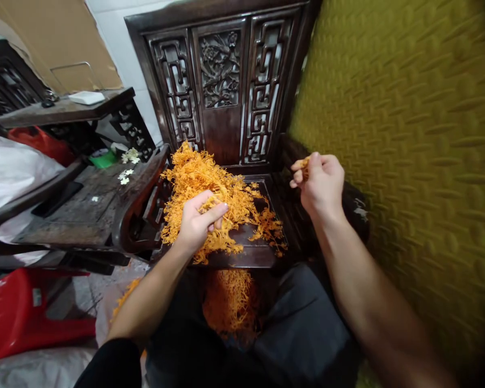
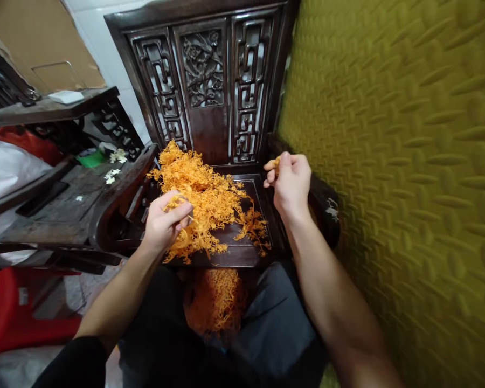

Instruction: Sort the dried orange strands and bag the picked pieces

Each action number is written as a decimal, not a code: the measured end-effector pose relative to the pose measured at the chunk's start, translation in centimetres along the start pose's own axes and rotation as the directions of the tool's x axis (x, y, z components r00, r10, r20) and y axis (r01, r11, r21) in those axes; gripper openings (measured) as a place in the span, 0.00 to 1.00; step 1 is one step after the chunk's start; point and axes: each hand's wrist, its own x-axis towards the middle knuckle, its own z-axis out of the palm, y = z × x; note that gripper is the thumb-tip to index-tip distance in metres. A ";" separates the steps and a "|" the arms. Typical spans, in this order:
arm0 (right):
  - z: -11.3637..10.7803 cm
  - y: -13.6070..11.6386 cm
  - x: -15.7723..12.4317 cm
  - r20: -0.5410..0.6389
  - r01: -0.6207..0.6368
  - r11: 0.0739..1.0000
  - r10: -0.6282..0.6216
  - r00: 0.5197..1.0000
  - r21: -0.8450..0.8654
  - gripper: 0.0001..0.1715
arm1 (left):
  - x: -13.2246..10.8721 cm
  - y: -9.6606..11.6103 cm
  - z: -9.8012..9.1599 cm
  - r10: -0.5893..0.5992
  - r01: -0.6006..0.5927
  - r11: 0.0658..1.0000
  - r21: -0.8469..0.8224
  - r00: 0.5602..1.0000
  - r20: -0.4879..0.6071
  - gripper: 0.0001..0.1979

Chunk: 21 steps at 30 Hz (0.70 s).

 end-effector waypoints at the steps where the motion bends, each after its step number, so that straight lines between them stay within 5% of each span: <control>1: 0.0 0.0 0.1 0.041 -0.028 0.999 0.026 0.999 0.038 0.27 | 0.2 0.0 -0.2 -0.024 0.024 0.999 0.026 1.000 0.020 0.16; 4: 1.7 -0.6 -2.1 0.340 -0.173 0.983 0.140 0.930 0.067 0.25 | 0.7 0.0 -0.2 -0.073 0.059 0.990 0.124 0.992 0.105 0.16; 8: 4.5 -1.7 -5.3 0.614 -0.285 0.957 0.261 0.745 -0.061 0.26 | 0.9 0.3 -0.1 -0.068 0.036 0.983 0.182 0.983 0.170 0.15; 10: 4.7 -1.8 -5.0 0.557 -0.250 0.966 0.244 0.794 -0.066 0.27 | 0.6 0.6 -0.3 -0.069 0.022 0.975 0.221 0.975 0.209 0.17; 13: 3.4 -1.5 -2.5 0.209 -0.178 0.976 0.150 0.966 0.124 0.27 | 0.2 1.0 -0.8 -0.107 0.023 0.958 0.287 0.954 0.281 0.19; 16: 2.2 -1.3 -1.2 0.190 -0.174 0.975 0.146 0.971 0.139 0.24 | 0.3 0.9 -1.1 -0.122 0.026 0.938 0.347 0.959 0.258 0.20; 18: 2.2 -1.7 -2.1 0.384 -0.091 0.996 0.088 0.919 -0.010 0.20 | 0.6 0.6 -1.1 -0.097 0.003 0.909 0.418 0.974 0.203 0.20; 21: 3.1 -2.6 -4.6 0.675 0.274 0.937 -0.060 0.735 -0.216 0.16 | 1.1 0.5 -1.0 -0.042 -0.053 0.874 0.483 0.982 0.185 0.20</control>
